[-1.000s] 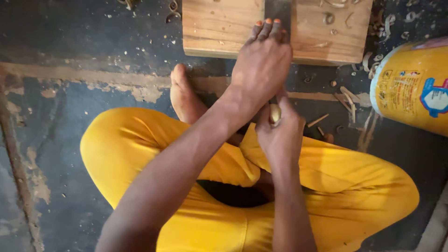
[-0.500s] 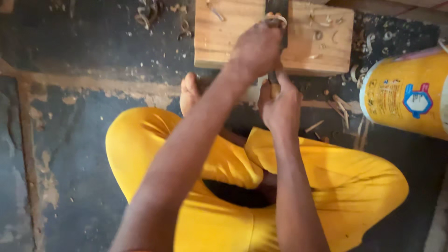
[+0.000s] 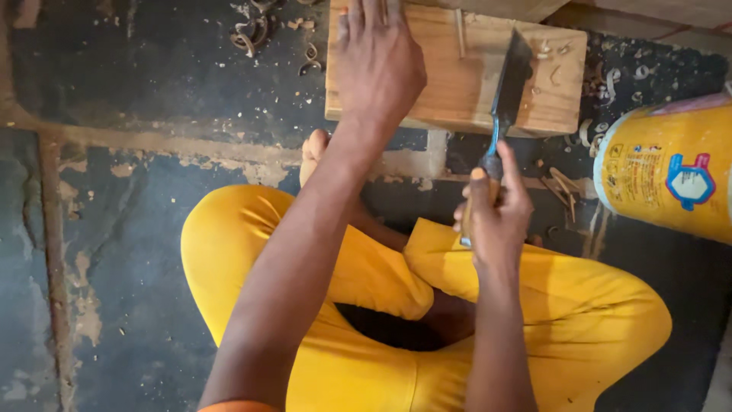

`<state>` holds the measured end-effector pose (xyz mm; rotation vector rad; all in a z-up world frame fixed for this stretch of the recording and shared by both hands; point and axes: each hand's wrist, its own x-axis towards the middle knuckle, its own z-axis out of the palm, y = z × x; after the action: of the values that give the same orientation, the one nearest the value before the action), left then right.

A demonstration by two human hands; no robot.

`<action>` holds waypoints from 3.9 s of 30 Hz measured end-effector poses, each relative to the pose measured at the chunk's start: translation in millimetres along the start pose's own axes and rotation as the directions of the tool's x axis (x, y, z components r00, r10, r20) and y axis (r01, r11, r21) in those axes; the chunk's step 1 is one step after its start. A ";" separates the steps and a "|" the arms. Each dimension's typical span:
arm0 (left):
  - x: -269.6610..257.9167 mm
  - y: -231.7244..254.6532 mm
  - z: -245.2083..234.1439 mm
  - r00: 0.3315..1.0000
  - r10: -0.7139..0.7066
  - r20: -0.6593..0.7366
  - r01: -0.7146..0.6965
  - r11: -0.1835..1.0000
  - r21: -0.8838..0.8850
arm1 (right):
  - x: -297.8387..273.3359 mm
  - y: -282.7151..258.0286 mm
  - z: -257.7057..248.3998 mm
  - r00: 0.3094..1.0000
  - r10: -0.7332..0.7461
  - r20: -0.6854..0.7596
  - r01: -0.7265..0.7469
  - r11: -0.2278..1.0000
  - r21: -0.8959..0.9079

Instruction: The person is sitting cross-legged on the floor, using a chisel to carve a rectangular wooden block. They repeatedly scrape the surface of the wood, removing thin shavings and creating a smooth finish. The person occasionally pauses to clear away wood shavings from the block's surface.

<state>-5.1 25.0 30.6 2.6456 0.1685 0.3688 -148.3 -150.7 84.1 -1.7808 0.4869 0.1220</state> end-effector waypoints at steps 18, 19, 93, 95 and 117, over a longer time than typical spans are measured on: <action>-7.5 23.3 56.1 0.899 0.437 0.032 -0.437 0.899 -0.014 | -11.9 19.8 -23.2 0.949 -0.290 0.120 0.313 0.855 -0.413; -6.5 22.0 56.3 0.897 0.441 0.036 -0.441 0.897 -0.013 | -12.1 19.4 -21.9 0.967 -0.234 0.098 0.253 0.865 -0.433; -8.4 30.4 28.2 0.876 0.417 0.242 -0.380 0.906 -0.187 | 25.6 0.8 35.3 0.926 -0.361 0.105 0.364 0.790 -0.494; -10.3 26.7 19.2 0.901 0.380 0.209 -0.332 0.914 -0.233 | 26.7 3.2 31.3 0.860 -0.489 0.142 0.495 0.737 -0.460; -8.1 12.8 47.4 0.913 0.407 -0.023 -0.406 0.902 -0.148 | -14.6 22.0 -20.3 0.990 -0.136 0.022 0.131 0.873 -0.470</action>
<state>1.4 -8.0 -6.0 2.5182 -0.4094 0.4829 -173.5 -170.3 74.6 -2.2897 0.3574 0.1416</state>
